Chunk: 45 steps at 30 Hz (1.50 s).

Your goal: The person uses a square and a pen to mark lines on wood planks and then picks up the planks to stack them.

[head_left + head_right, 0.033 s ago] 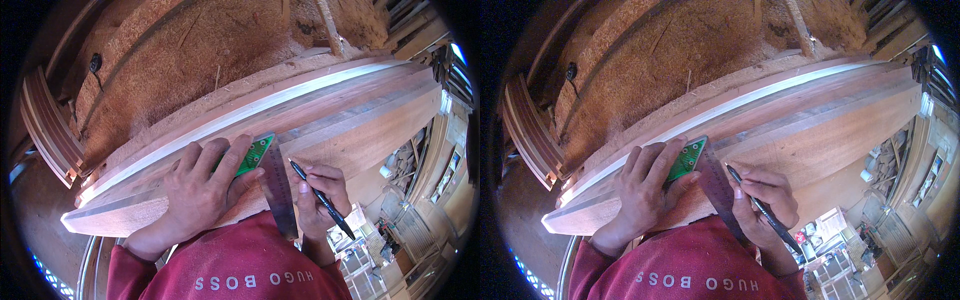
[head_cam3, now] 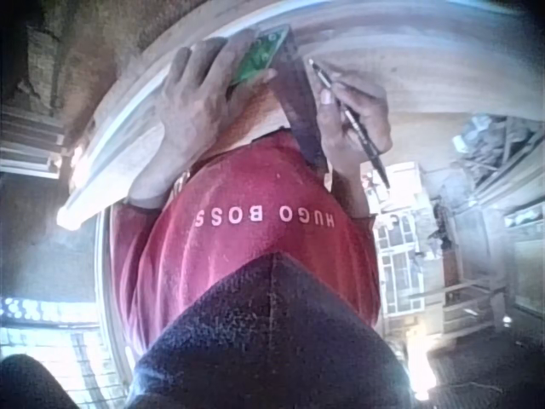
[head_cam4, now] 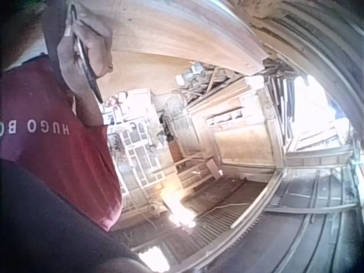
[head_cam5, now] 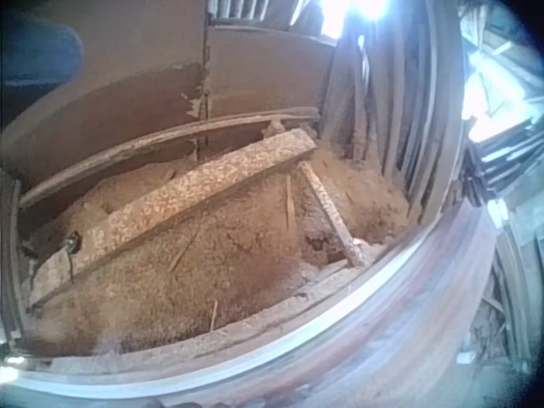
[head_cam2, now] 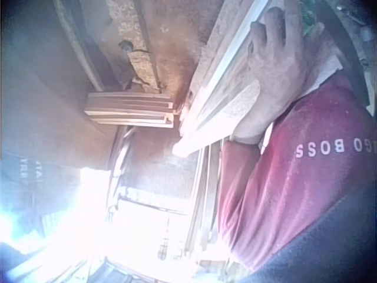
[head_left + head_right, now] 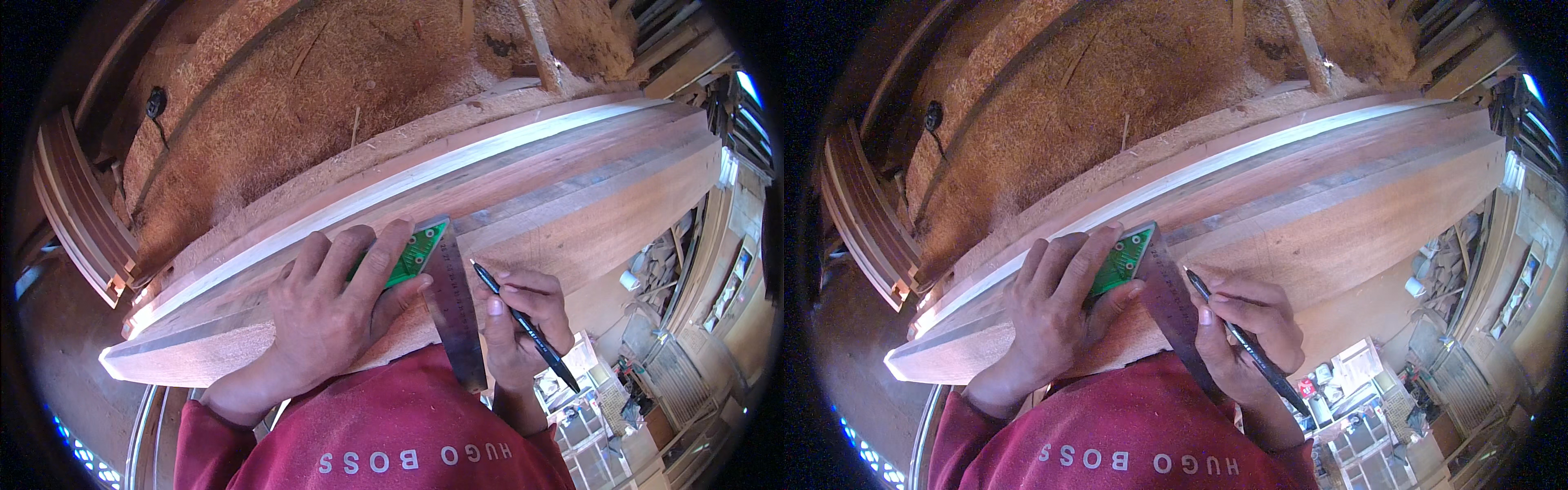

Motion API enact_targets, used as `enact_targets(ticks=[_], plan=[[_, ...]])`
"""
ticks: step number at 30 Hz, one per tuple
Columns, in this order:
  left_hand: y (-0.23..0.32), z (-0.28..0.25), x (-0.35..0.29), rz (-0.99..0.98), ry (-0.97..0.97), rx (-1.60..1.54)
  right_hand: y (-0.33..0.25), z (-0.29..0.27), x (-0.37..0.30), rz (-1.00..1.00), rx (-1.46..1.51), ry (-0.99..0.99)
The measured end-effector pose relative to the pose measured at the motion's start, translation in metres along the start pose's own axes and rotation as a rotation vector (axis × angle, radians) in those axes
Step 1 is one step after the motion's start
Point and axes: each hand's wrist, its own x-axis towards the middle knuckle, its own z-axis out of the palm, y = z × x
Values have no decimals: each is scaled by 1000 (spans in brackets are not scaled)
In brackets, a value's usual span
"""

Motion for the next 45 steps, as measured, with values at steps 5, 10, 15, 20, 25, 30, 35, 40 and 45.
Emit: enact_targets(ticks=[5, 10, 15, 20, 25, 30, 35, 40, 45], plan=[[0, 0, 1, -5, 6, -1, -5, 0, 10, -88, -93, -54], [0, 0, 1, 6, 23, 12, -6, 1, 12, -167, -173, -67], [6, -7, 2, -49, -58, -28, -7, 4, 10, -154, -182, -46], [6, -7, 3, -48, -48, -41, -10, 3, 9, -150, -217, -44], [6, -7, 1, -55, -40, -51, -26, -14, 3, -79, -226, -158], [6, -6, 0, -58, -44, -38, -33, -25, 18, 53, -192, -293], [6, -5, -1, -50, -47, -33, -22, 10, 75, -58, -87, -214], [2, -3, -8, 25, 59, -47, -25, -5, 69, -370, -84, -28], [9, -5, -52, 524, 435, -81, -33, -50, 8, -203, 138, 365]])
